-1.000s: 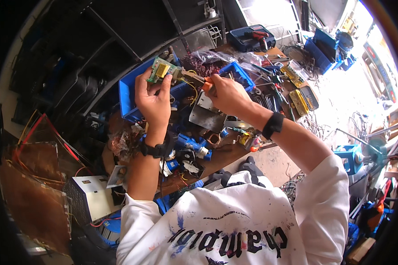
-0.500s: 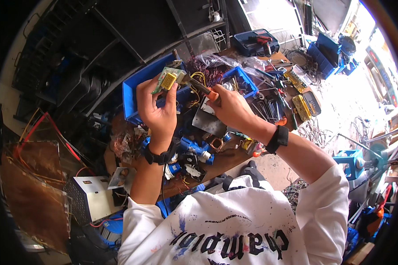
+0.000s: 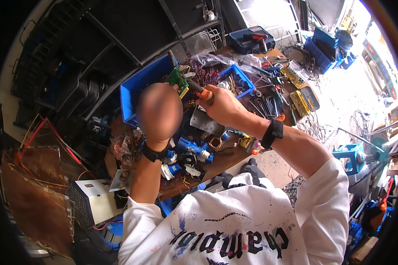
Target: The person uses pliers to remove components from a small green circuit board, placing the removed parts into a blue bin. They then handle a bundle of wires with a red coil, untangling and inspecting the connectors. Finally, they rummage through a cluttered toolbox to select a screwdriver.
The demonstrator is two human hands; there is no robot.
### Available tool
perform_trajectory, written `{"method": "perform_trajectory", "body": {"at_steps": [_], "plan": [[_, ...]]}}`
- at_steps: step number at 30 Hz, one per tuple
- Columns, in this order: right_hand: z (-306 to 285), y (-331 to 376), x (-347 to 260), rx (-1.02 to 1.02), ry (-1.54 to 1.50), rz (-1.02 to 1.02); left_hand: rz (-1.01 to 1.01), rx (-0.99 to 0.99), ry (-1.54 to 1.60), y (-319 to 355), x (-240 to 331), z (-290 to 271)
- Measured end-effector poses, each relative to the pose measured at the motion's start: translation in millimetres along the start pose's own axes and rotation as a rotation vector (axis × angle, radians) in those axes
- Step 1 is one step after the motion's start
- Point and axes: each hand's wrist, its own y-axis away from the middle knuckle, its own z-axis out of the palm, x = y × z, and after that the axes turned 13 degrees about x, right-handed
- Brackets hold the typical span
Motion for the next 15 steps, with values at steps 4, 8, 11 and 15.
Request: {"method": "perform_trajectory", "body": {"at_steps": [4,8,11,15], "plan": [[-7,0,-12,-0.031,0.053,0.018,-0.052,0.037,-0.022,-6,3,-4],[-14,-2,-13,-0.003,0.171,-0.086,-0.776,0.259,0.241,-8,11,-2],[-19,-2,-12,0.037,0.244,-0.111,-1.084,0.301,0.388,-21,14,-3],[-24,0,-14,0.030,0.207,-0.139,-1.196,0.345,0.456,-23,13,-5]]}}
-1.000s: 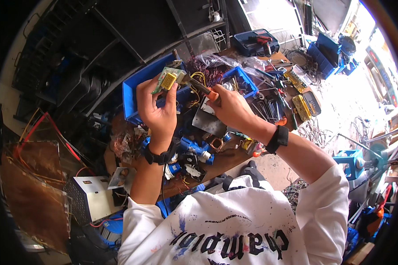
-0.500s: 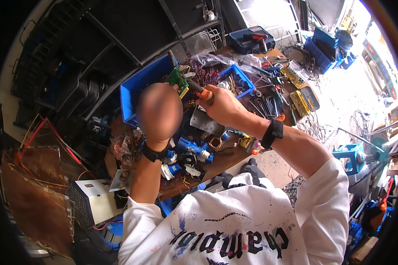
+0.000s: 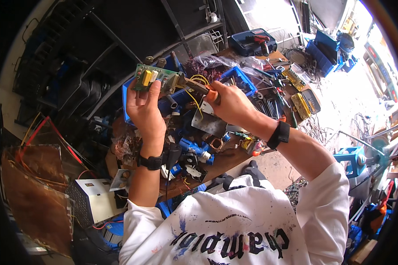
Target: The person uses pliers to remove components from a small green circuit board, placing the removed parts into a blue bin. They then handle a bundle of wires with a red coil, untangling and inspecting the connectors. Finally, they rummage through a cluttered toolbox to select a screwdriver.
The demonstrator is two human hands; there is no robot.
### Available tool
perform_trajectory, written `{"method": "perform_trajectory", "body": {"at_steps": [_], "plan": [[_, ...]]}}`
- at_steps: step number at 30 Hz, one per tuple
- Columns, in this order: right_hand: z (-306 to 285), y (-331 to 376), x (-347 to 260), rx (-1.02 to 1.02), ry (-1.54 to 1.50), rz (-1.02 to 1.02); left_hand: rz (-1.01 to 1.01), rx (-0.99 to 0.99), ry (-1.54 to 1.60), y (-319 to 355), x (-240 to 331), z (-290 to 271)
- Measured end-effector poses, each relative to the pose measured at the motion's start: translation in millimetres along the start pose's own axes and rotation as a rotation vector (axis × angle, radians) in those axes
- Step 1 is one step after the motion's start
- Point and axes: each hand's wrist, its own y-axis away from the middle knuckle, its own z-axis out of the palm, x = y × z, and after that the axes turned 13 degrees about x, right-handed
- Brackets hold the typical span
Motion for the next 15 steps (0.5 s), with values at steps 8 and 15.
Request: {"method": "perform_trajectory", "body": {"at_steps": [8,15], "plan": [[5,26,0,-0.138,-0.120,0.036,0.410,-0.011,-0.027,-11,-2,-5],[0,23,7,-0.081,-0.275,0.259,0.146,0.027,0.016,-19,4,-15]]}}
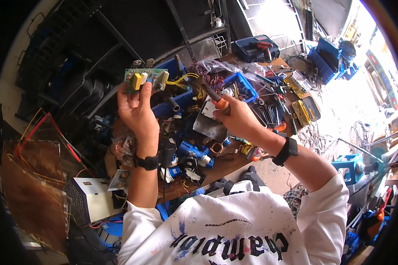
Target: The person uses pliers to remove components from a small green circuit board, placing the removed parts into a blue bin. They then handle a bundle of wires with a red coil, untangling and inspecting the connectors. Finally, they rummage through a cluttered toolbox to select a screwdriver.
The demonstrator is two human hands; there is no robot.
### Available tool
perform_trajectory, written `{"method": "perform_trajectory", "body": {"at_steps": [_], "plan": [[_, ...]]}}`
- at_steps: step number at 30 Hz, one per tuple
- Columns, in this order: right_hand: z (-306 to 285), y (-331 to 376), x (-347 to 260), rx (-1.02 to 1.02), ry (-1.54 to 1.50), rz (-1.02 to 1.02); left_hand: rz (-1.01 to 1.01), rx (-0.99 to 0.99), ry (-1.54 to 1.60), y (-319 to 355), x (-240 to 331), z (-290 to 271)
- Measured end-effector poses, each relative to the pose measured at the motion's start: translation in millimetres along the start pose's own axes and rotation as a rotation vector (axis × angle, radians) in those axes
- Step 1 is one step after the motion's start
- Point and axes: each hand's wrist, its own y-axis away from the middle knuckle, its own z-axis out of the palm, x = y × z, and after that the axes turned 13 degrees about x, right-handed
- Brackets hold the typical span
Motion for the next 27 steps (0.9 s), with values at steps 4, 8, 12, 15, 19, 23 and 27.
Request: {"method": "perform_trajectory", "body": {"at_steps": [4,8,12,15,19,23,27], "plan": [[-1,-7,6,-0.145,-0.205,0.235,-0.006,-0.021,-0.028,3,-1,-4],[-11,-6,1,-0.218,-0.230,0.392,-0.088,-0.058,-0.096,4,-14,-11],[-15,-9,7,-0.243,-0.031,0.396,-0.231,-0.047,-0.242,21,-72,-38],[-12,-6,16,-0.206,0.013,0.425,-0.405,-0.032,-0.383,53,-135,-73],[-20,1,30,-0.213,-0.028,0.588,-0.333,-0.169,-0.750,99,-187,-90],[-25,9,48,-0.186,-0.124,0.694,-0.376,-0.244,-0.895,133,-232,-98],[-30,13,57,-0.168,-0.207,0.765,-0.385,-0.287,-1.011,152,-264,-103]]}}
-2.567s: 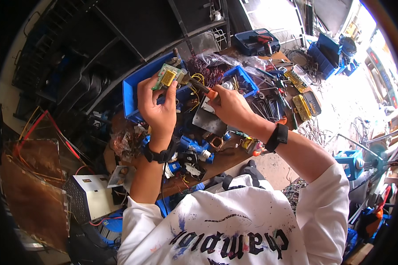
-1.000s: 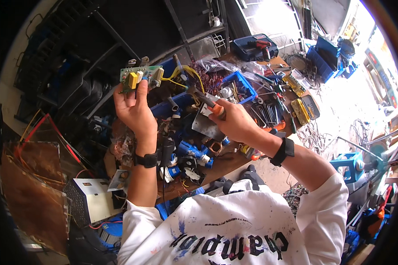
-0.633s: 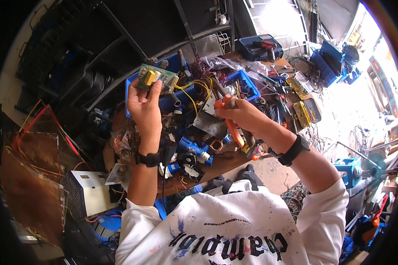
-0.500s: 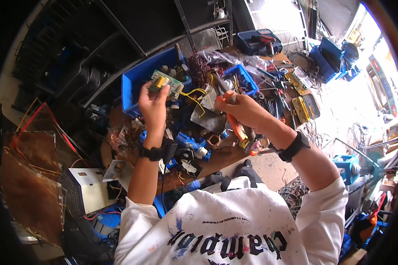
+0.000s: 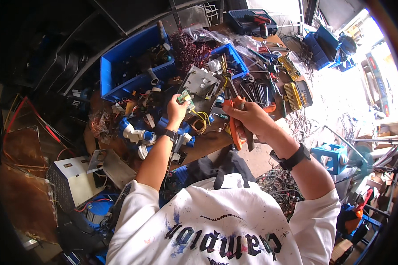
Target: The person uses pliers to remove components from a small green circuit board, placing the removed parts into a blue bin. They then handle a bundle of wires with a red coil, untangling and inspecting the connectors. Finally, they rummage through a cluttered toolbox to select a screwdriver.
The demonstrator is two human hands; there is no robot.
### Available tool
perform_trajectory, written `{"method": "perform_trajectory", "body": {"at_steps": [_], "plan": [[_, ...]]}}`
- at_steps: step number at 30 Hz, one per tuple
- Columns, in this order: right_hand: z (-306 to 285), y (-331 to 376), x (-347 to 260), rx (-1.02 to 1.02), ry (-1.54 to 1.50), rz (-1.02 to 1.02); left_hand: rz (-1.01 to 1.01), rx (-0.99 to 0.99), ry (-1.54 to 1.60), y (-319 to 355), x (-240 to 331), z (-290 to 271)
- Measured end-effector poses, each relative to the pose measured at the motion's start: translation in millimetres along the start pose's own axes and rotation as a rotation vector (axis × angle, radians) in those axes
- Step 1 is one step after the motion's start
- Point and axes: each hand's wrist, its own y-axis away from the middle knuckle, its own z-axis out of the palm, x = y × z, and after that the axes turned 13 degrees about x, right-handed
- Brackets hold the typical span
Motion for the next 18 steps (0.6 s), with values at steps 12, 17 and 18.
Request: {"method": "perform_trajectory", "body": {"at_steps": [12,17,18], "plan": [[-36,0,9,-0.094,-0.025,0.022,0.037,0.140,-0.063,25,-42,52],[-44,-12,7,-0.155,0.021,-0.002,0.172,0.180,-0.119,29,-26,34],[-44,-16,8,-0.153,0.020,-0.006,0.235,0.206,-0.143,30,-19,28]]}}
